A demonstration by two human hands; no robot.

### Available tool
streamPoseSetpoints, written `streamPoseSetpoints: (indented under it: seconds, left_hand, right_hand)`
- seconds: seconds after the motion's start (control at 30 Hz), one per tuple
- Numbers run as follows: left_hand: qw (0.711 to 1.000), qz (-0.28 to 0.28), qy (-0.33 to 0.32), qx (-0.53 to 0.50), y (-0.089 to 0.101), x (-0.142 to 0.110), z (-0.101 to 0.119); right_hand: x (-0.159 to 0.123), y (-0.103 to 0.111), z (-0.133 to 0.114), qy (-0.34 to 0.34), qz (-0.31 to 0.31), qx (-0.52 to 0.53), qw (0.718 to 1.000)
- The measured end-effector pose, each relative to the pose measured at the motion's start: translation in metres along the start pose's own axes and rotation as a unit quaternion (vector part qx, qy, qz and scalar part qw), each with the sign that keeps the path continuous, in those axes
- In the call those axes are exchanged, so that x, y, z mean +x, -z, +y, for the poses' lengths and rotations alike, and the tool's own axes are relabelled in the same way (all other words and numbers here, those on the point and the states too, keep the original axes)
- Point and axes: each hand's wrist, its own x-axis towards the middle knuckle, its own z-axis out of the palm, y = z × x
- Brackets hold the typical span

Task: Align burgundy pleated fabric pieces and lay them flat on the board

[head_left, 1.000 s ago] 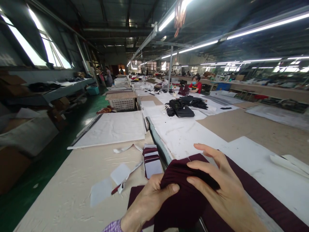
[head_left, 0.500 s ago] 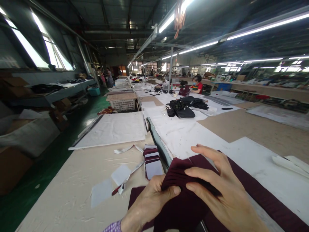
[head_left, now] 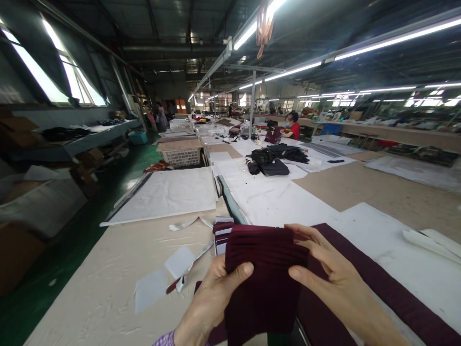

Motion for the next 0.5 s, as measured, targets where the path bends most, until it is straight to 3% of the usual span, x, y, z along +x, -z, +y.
streamPoseSetpoints:
  seconds: [0.1,0.2,0.37,0.5]
  left_hand:
    - [0.998,0.053,-0.018,-0.025,0.001,0.001,0.000]
    - [0.996,0.070,-0.037,-0.042,-0.002,0.003,-0.001]
    - [0.994,0.078,-0.058,-0.058,-0.008,0.005,0.001]
    - [0.994,0.076,-0.066,-0.049,-0.008,0.006,0.002]
  right_hand:
    - [-0.009,-0.009,0.008,-0.073,-0.062,0.181,0.979]
    - [-0.018,-0.024,0.006,-0.113,-0.084,0.283,0.949]
    - [-0.025,-0.036,0.000,-0.181,-0.039,0.306,0.934]
    - [-0.023,-0.034,0.003,-0.125,-0.048,0.277,0.951]
